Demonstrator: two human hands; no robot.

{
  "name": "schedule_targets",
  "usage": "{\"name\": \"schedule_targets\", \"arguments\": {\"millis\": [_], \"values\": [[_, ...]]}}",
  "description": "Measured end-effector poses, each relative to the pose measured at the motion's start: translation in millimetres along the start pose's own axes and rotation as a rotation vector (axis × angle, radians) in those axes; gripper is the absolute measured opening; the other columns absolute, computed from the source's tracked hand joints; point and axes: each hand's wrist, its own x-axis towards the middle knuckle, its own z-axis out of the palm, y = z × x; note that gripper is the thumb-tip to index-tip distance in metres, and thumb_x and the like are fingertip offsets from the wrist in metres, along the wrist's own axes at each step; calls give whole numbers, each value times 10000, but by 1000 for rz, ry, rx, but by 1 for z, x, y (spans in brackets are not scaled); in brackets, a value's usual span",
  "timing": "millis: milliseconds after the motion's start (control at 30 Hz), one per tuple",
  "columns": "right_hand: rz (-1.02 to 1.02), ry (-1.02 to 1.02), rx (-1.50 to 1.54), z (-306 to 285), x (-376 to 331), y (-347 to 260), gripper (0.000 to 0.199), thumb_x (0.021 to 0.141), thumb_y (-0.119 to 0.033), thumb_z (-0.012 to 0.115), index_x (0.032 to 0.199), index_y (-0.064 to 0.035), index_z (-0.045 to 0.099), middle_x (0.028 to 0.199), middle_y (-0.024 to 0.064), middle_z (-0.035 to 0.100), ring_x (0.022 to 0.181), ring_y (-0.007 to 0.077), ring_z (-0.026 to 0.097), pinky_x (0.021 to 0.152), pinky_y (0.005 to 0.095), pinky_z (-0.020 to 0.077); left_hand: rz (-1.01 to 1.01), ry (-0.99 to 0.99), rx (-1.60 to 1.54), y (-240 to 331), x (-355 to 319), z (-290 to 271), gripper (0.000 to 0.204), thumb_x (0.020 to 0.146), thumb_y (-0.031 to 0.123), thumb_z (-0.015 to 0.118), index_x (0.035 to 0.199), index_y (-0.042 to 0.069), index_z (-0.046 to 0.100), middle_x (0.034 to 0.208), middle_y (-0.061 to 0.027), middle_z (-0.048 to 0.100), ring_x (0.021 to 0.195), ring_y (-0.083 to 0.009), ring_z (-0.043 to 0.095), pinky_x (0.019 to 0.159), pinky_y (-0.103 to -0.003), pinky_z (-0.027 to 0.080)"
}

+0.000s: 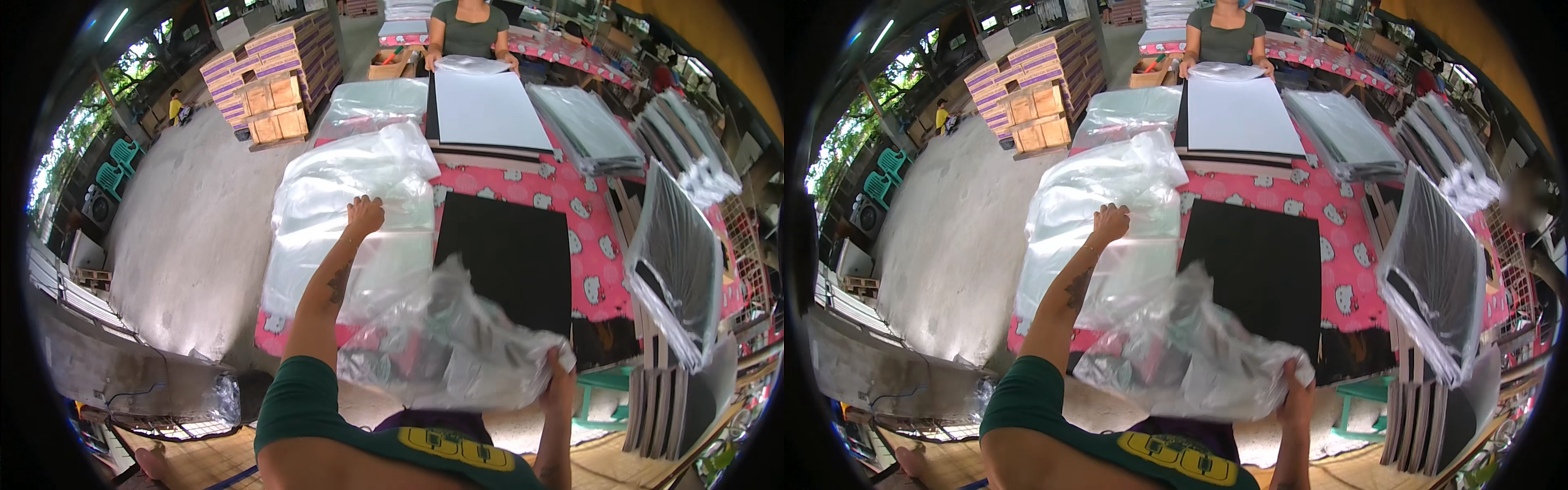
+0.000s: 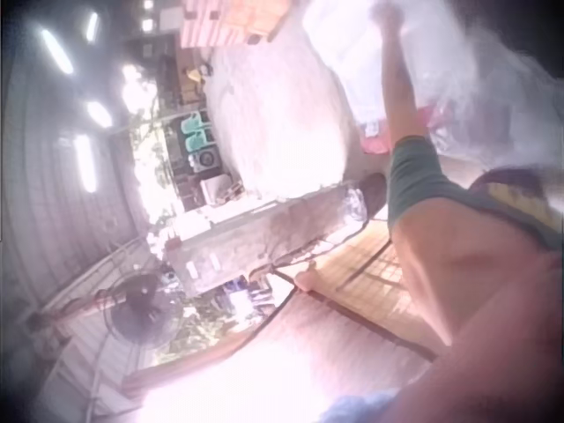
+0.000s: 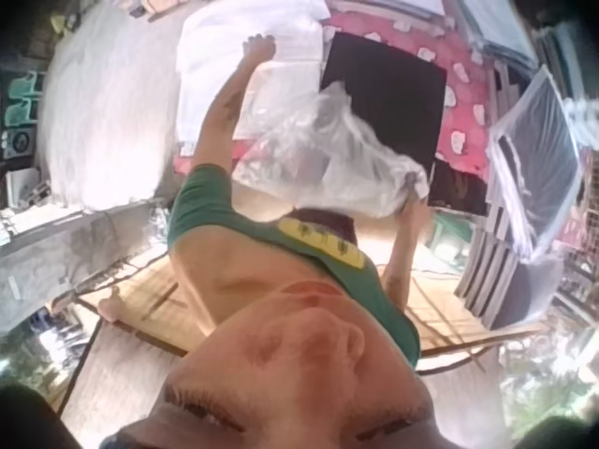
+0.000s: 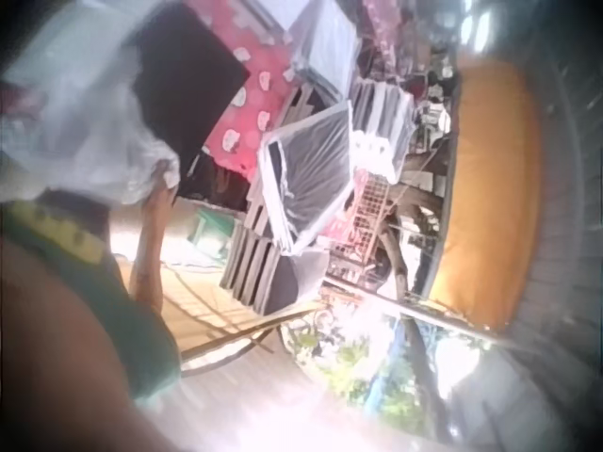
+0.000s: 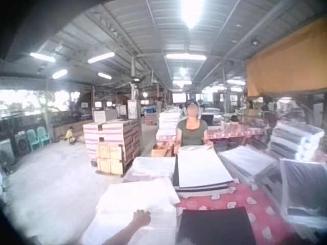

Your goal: The person places black rectangular panels into clear plastic bags by hand and stacks them on a table.

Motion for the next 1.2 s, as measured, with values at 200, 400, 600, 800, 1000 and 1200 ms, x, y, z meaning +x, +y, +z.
{"name": "schedule_targets", "arguments": {"millis": [200,400,600,800,1000,1200], "values": [[218,-29,46,8,40,18,302,924,-229,540,1179,-71,515,1106,98,590,1021,235,580,880,391,484,-115,34,-195,-33,125,12,516,858,325,518,1339,167,415,1212,-193,505,1166,-377,461,923,-556,366],[397,-104,595,42,67,-6,483,942,-416,447,1276,-66,450,1251,123,517,1151,313,497,978,486,392,-463,35,-108,0,189,20,796,840,535,522,1454,161,181,1462,-242,216,1333,-373,266,1032,-556,225],[486,-152,247,-4,64,43,564,912,-389,519,1345,-62,365,1280,122,491,1194,305,460,991,491,379,-286,817,-297,16,146,-8,502,876,366,553,1261,58,461,1160,-298,507,1041,-349,523,854,-459,390],[291,-209,206,58,31,11,484,889,-223,591,1294,-38,403,1207,116,532,1113,259,525,954,421,422,261,-507,-1184,218,-213,-64,301,785,88,668,1077,39,612,915,-71,625,816,-156,591,768,-326,471],[37,-294,138,55,0,9,274,899,-157,591,1123,-7,539,1057,79,613,947,194,606,846,332,480,417,45,-906,171,-250,-70,189,816,43,589,1003,24,582,780,-133,626,660,-244,620,592,-337,481],[31,-190,357,2,-3,8,421,912,-376,538,1142,-23,523,1113,126,595,1018,260,586,924,420,472,-91,367,-1011,115,-217,-95,189,964,149,457,865,3,526,539,-60,525,487,-138,538,468,-305,428]]}}
